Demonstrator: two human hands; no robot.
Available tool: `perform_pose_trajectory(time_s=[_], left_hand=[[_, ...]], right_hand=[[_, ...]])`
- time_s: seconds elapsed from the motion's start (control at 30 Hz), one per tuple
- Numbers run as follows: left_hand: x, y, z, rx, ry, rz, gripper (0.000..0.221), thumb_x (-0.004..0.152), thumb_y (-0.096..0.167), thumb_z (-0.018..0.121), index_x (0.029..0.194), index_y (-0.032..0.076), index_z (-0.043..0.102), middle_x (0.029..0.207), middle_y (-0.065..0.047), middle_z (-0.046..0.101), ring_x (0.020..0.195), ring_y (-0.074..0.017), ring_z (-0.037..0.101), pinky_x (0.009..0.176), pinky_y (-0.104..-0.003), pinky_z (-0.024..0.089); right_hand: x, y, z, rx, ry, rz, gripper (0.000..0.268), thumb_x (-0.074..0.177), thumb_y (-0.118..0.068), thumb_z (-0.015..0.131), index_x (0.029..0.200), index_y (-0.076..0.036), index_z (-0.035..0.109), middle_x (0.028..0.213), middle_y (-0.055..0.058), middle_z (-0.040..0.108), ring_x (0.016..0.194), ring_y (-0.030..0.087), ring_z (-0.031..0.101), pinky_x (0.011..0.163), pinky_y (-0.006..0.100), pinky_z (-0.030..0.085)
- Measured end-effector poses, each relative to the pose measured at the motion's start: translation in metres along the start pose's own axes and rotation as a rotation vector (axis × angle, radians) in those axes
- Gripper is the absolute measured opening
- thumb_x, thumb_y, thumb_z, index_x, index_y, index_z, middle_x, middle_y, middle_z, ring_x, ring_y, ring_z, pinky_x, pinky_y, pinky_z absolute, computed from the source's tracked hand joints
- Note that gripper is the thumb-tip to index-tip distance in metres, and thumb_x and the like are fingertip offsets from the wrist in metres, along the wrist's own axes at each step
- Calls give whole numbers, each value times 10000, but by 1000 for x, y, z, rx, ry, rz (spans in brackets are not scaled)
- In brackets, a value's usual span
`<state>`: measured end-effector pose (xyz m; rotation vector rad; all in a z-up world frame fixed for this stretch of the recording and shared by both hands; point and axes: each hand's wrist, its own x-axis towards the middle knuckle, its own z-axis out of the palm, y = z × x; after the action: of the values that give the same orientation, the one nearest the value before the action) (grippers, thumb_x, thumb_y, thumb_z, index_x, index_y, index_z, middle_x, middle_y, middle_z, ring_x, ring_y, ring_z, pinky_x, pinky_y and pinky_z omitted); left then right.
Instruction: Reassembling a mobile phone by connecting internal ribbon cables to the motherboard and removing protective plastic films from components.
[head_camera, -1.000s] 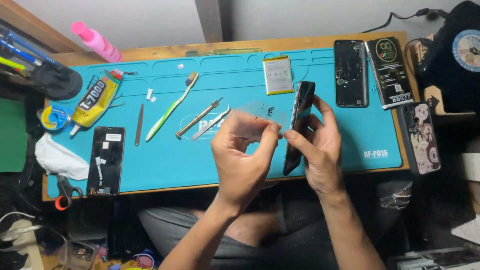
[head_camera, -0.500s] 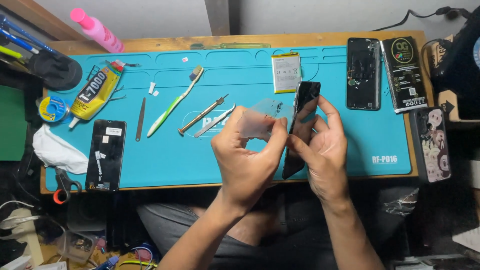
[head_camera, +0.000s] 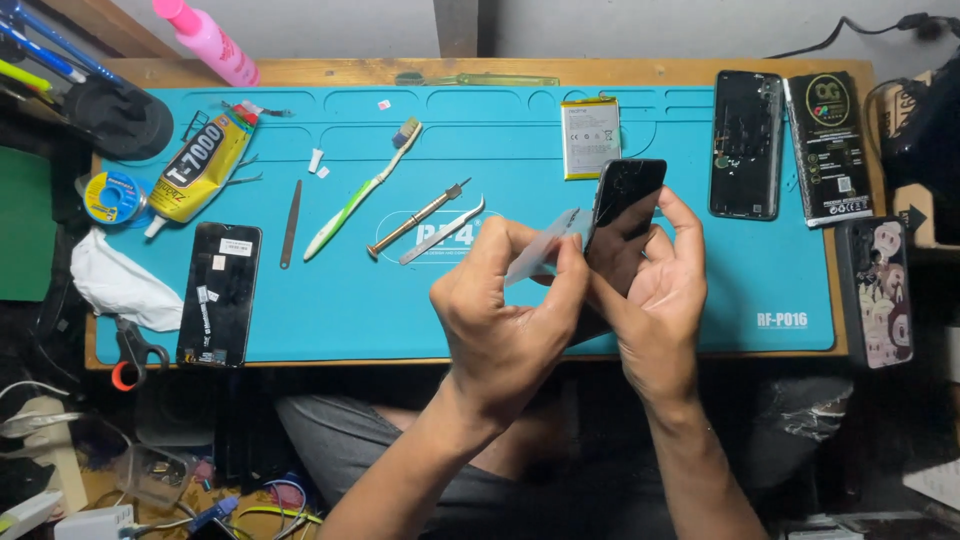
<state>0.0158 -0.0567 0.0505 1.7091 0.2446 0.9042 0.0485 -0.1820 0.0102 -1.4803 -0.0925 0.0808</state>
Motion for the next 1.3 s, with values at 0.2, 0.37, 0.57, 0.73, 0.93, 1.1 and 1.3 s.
perform_pose_trajectory(time_s=[0.2, 0.37, 0.57, 0.73, 0.93, 1.1, 1.3], left_hand=[[-6, -3, 2, 101, 41, 85, 168, 863, -11, 814, 793, 88, 696, 652, -19, 718, 552, -177, 726, 607, -263, 611], [-5, 2, -2, 80, 51, 80, 117, 873, -23, 798, 863, 78, 740, 725, -30, 745, 637, -221, 765, 636, -297, 625], [-9, -3, -3, 63, 42, 111, 139, 875, -45, 796, 940, 78, 801, 790, -40, 776, 698, -245, 794, 657, -316, 641], [-8, -2, -6, 46, 50, 136, 132, 872, -57, 799, 932, 61, 802, 788, -46, 779, 681, -244, 792, 638, -307, 641], [-12, -1, -3, 26, 66, 167, 118, 884, -72, 798, 948, 27, 796, 789, -77, 774, 674, -244, 790, 637, -308, 654], [-14, -10, 0, -47, 47, 110, 103, 899, -44, 808, 951, 45, 812, 809, -66, 791, 718, -260, 811, 664, -325, 662], [-9, -8, -3, -86, 7, 66, 73, 941, -19, 792, 952, 52, 806, 837, -80, 805, 762, -297, 820, 688, -363, 650]], right_hand=[[-5, 3, 6, -9, 53, -111, 886, 912, 115, 833, 1618, -22, 316, 1096, 154, 555, 968, 195, 718, 864, 339, 665], [-6, 5, 5, -7, 30, -219, 931, 900, 187, 829, 1628, -15, 285, 1064, 166, 500, 932, 263, 726, 829, 358, 652], [-9, 7, 11, -16, 38, -264, 933, 913, 200, 821, 1643, -14, 279, 1077, 162, 509, 946, 270, 740, 838, 364, 641], [-12, 3, 14, -41, 54, -283, 952, 911, 185, 838, 1650, -7, 269, 1099, 163, 517, 971, 272, 754, 867, 373, 652], [-17, -2, 16, -132, 88, -310, 957, 945, 153, 831, 1670, -12, 228, 1154, 167, 534, 960, 225, 745, 855, 342, 639], [-17, -9, 13, -192, 71, -339, 977, 937, 162, 850, 1672, -9, 229, 1144, 164, 543, 908, 214, 737, 813, 312, 626], [-15, 0, 11, -129, 45, -332, 1003, 908, 184, 836, 1689, 4, 234, 1167, 167, 574, 983, 235, 745, 843, 326, 628]])
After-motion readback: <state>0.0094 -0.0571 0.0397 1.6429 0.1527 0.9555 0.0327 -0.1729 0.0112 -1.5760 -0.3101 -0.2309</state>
